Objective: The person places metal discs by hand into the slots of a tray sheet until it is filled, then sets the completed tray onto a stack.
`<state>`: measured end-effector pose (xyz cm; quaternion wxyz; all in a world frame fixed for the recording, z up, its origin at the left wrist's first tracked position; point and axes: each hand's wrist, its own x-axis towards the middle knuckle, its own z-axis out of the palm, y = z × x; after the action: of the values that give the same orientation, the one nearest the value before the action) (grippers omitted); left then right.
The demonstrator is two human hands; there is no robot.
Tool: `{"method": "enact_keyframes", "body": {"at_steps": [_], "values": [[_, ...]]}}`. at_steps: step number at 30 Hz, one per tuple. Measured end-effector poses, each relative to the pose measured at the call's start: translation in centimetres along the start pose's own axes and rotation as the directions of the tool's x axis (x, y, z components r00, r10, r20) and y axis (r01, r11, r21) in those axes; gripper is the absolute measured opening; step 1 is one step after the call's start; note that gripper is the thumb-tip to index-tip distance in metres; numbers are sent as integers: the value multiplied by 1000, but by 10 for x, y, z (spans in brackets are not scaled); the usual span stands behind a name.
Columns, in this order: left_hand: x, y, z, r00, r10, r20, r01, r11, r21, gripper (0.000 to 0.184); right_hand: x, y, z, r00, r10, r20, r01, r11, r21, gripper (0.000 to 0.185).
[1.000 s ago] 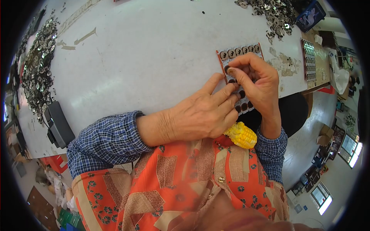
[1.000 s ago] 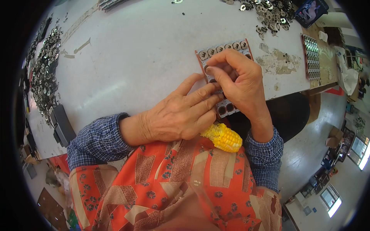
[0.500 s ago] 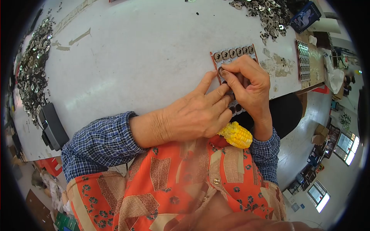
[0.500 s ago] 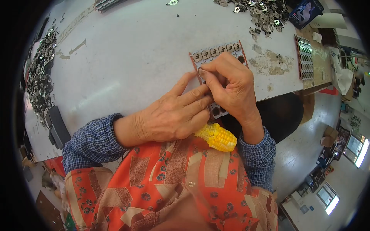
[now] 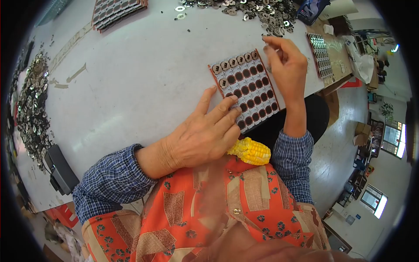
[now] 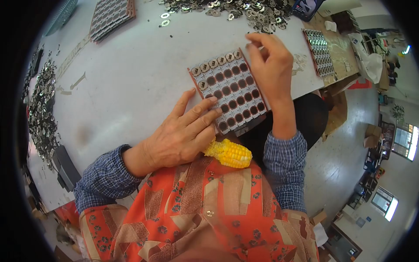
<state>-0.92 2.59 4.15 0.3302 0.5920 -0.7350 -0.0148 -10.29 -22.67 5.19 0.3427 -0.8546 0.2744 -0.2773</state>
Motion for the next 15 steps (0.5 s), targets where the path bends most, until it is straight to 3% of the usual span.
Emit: {"method": "enact_keyframes", "body": {"at_steps": [2, 5, 8, 11, 14, 15], "values": [[0, -1, 2, 999, 5, -34, -5, 1000, 1, 14, 18, 20, -3, 996, -90, -16, 86, 984, -154, 19], [2, -2, -2, 998, 46, -53, -43, 998, 50, 15, 20, 27, 5, 993, -96, -66, 78, 968, -237, 20], [2, -5, -8, 992, 103, -67, -102, 995, 23, 19, 17, 24, 7, 992, 46, -115, -56, 994, -90, 16], [-3, -5, -18, 994, 96, 54, -96, 995, -7, 24, 16, 27, -1, 986, 84, -144, -86, 996, -8, 14], [1, -4, -5, 976, 139, -166, -139, 990, 8, 17, 19, 30, -4, 972, -232, -48, 198, 907, -371, 15], [1, -5, -1, 973, 138, -187, -139, 990, 9, 17, 19, 31, -3, 982, -175, -76, 144, 941, -305, 16]]}}
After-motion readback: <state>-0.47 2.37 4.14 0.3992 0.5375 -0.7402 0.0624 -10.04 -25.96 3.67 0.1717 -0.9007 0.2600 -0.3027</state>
